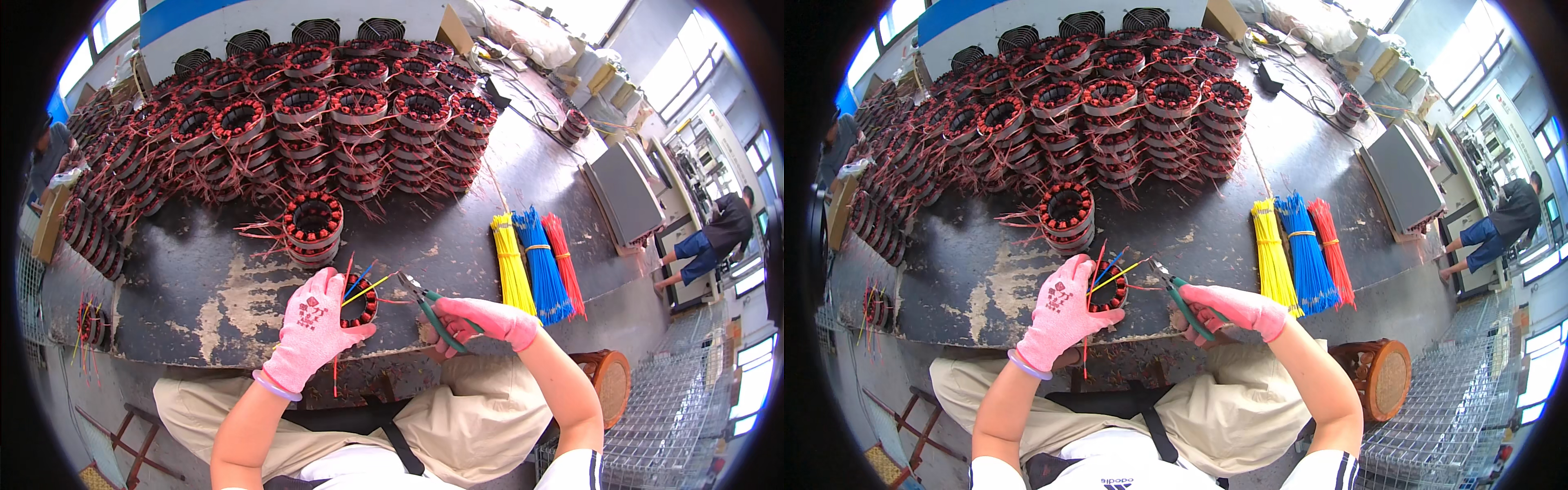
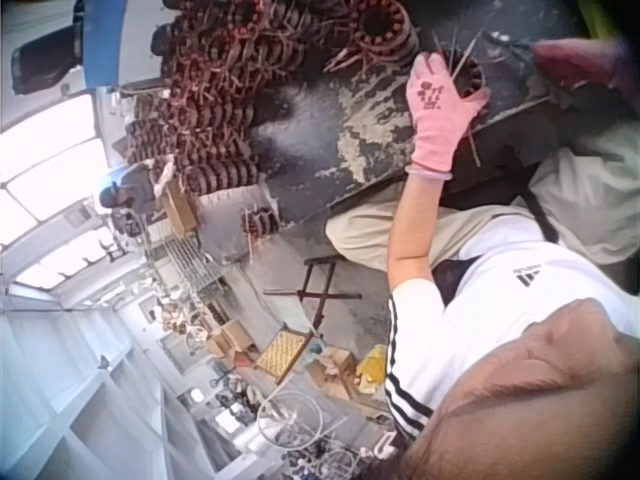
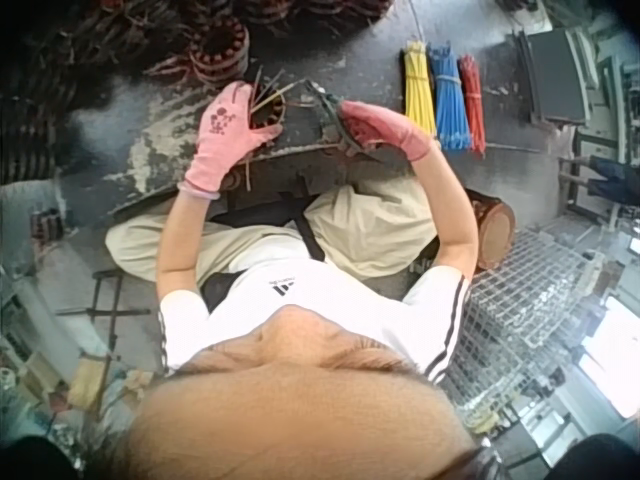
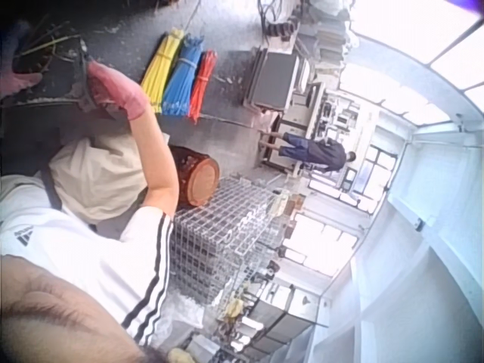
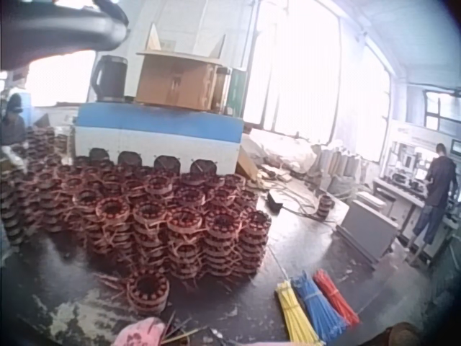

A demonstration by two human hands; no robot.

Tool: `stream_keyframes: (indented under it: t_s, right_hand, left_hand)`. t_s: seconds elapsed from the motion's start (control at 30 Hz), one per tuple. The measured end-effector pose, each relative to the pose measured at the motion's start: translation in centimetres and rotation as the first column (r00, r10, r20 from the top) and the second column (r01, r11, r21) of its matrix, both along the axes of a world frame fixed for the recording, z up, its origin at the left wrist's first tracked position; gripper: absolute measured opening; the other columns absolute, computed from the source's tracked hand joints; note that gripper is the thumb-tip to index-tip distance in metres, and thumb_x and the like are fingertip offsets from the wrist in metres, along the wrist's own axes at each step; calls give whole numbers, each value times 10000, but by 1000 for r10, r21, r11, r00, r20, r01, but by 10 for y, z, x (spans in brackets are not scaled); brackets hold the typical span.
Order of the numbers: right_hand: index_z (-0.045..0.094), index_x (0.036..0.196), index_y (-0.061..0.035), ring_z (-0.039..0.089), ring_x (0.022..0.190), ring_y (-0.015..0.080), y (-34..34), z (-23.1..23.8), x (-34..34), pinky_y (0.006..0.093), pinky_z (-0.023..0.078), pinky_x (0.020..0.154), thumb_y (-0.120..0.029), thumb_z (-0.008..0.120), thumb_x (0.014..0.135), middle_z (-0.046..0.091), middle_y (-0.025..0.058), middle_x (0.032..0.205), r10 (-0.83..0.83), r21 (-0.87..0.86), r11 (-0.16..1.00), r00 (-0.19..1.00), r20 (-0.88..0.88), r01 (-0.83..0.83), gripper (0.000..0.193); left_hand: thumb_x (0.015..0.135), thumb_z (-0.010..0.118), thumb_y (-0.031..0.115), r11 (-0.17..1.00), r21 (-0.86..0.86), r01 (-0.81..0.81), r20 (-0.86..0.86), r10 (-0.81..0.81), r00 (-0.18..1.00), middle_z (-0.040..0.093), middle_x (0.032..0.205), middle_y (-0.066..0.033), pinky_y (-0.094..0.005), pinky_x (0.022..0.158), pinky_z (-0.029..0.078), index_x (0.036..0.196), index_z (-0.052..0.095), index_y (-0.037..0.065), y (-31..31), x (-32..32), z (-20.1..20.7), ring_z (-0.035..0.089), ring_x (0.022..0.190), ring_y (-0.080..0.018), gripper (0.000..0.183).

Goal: The person secures wire coils using plastic cable ties, then trims the excess length of the ties using a pair of cutters. They also connect a cable to a handheld device.

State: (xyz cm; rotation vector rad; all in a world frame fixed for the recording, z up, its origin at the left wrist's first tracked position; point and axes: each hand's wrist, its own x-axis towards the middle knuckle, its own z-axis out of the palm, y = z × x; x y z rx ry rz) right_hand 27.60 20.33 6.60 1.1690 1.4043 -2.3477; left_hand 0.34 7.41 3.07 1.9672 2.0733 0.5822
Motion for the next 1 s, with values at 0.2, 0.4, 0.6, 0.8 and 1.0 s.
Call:
stream_keyframes:
  t_s: [0.2,0.4,0.6,0.8,1.0]
  right_hand:
    - [618,1141,-38,645,747,150,0,-9,-15,299,535,649,-466,517,1032,687,57,906,-77,40,996,996,-33,78,453]
    - [598,1187,-21,637,722,149,-8,-19,-22,307,528,630,-424,509,1041,682,56,871,-132,193,970,988,-75,145,438]
    - [552,1337,-1,692,937,241,-11,-14,8,355,561,863,-464,435,1068,682,146,1116,-206,-124,973,975,-83,195,548]
    - [590,1254,-20,692,857,216,-11,-13,1,356,577,785,-498,533,1025,692,112,1037,-86,-158,984,996,-33,80,533]
    - [582,1213,-15,677,763,195,-12,-9,-11,339,569,700,-482,530,1028,688,105,932,-149,-130,981,989,-24,144,505]
  left_hand:
    - [700,841,522,1000,26,7,-16,-6,1000,512,1370,-223,-447,1062,440,1284,541,-50,1,1,-2,535,1249,-387,871]
    - [686,835,566,995,97,-6,-81,14,997,548,1275,-211,-451,991,478,1233,559,-45,0,0,-8,574,1166,-383,865]
    - [652,816,658,968,29,-250,-219,250,943,564,1121,-173,-429,829,526,1123,576,-28,-3,20,5,617,1002,-318,866]
    - [653,820,654,963,17,-270,-206,268,941,563,1120,-176,-434,837,525,1127,568,-27,-4,22,6,615,1010,-327,867]
    - [644,838,633,971,43,-234,-177,238,955,560,1104,-178,-439,829,524,1120,564,-29,-6,20,8,610,1004,-335,860]
